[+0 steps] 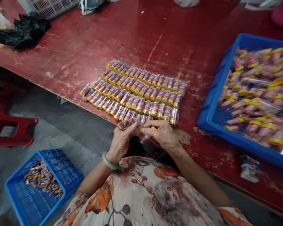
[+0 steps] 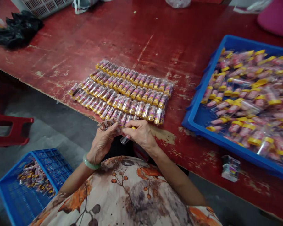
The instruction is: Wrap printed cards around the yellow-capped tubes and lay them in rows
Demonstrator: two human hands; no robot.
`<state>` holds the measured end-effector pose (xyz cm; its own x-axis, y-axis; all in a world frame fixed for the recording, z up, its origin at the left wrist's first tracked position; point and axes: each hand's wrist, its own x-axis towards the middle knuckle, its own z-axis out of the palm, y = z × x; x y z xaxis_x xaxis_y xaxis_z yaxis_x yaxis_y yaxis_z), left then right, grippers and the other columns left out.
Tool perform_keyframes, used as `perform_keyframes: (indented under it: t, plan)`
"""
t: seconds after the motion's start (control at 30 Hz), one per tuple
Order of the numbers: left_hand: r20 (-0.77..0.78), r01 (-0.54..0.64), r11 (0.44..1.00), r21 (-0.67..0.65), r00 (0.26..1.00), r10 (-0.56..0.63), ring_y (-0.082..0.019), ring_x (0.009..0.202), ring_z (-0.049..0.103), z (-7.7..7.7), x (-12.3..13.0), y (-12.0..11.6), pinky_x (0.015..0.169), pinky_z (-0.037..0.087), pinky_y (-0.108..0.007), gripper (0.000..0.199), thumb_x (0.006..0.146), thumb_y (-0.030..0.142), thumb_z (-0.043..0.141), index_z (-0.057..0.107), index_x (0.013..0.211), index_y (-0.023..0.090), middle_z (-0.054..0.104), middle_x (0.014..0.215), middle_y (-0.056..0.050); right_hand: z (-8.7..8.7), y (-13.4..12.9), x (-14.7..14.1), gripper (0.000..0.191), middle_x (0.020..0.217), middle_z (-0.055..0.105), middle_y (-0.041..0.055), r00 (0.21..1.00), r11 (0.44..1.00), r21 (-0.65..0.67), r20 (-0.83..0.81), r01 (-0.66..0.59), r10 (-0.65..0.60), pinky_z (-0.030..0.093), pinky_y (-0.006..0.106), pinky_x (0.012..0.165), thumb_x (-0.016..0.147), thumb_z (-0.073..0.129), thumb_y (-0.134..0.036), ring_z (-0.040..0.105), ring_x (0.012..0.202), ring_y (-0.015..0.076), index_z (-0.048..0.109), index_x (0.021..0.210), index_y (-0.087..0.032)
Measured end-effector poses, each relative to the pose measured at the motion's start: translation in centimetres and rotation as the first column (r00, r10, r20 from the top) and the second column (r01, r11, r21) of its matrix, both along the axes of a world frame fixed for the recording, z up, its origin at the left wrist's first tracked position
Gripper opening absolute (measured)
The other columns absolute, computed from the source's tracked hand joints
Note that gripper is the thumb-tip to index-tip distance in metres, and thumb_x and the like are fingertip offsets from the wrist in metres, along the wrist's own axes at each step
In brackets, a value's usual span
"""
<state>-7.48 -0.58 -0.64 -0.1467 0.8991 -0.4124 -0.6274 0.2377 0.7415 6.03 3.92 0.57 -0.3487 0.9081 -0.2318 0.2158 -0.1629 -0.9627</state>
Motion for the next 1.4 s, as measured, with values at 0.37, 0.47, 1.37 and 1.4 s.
perform_keyframes:
  t: [0.37, 0.47, 1.37, 1.4]
  plan:
    - [0.013, -0.091, 0.995, -0.048, 0.996, 0.092, -0.017, 0.073, 0.068, 0.1, 0.7, 0.1, 0.068, 0.057, -0.031, 0.034, 0.059, 0.026, 0.087, 0.071, 0.087, 0.014, 0.074, 0.088, -0.004, 0.1, -2.8, 6.0, 0.018, 0.088, 0.065, 0.002, 0.997, 0.989, 0.138, -0.062, -0.045, 0.054, 0.045, 0.024, 0.055, 0.081, 0.067, -0.034, 0.057, 0.064, 0.0118, 0.069, 0.093, -0.021]
    - [0.053, -0.093, 0.993, -0.069, 0.994, 0.097, -0.017, 0.075, 0.068, -0.1, 1.0, -0.2, 0.063, 0.058, -0.029, 0.035, 0.061, 0.028, 0.086, 0.071, 0.09, 0.016, 0.073, 0.09, -0.003, 0.0, -4.1, 6.2, 0.019, 0.099, 0.066, 0.0047, 0.999, 0.896, 0.443, -0.014, -0.028, 0.038, 0.052, 0.031, 0.078, 0.081, 0.067, -0.024, 0.063, 0.091, 0.0188, 0.068, 0.1, -0.023]
    - [0.084, -0.064, 0.998, -0.026, 0.994, 0.066, -0.012, 0.068, 0.063, 0.1, 2.5, -2.6, 0.062, 0.054, -0.025, 0.033, 0.066, 0.034, 0.083, 0.071, 0.09, 0.016, 0.071, 0.085, -0.001, -3.3, -6.9, 3.3, 0.048, 0.099, 0.07, 0.0091, 0.945, 0.316, 0.946, 0.168, -0.074, -0.282, 0.058, 0.036, 0.078, 0.078, 0.069, -0.01, 0.068, 0.095, 0.0248, 0.056, 0.123, -0.024]
    - [0.084, -0.06, 0.998, -0.016, 0.995, 0.061, -0.012, 0.068, 0.063, 0.1, 2.4, -2.7, 0.063, 0.053, -0.025, 0.032, 0.066, 0.033, 0.083, 0.071, 0.09, 0.016, 0.071, 0.085, -0.001, -3.1, -6.8, 3.3, 0.05, 0.101, 0.069, 0.01, 0.957, 0.347, 0.935, 0.166, -0.075, -0.24, 0.058, 0.037, 0.08, 0.079, 0.069, -0.013, 0.068, 0.097, 0.0252, 0.054, 0.126, -0.023]
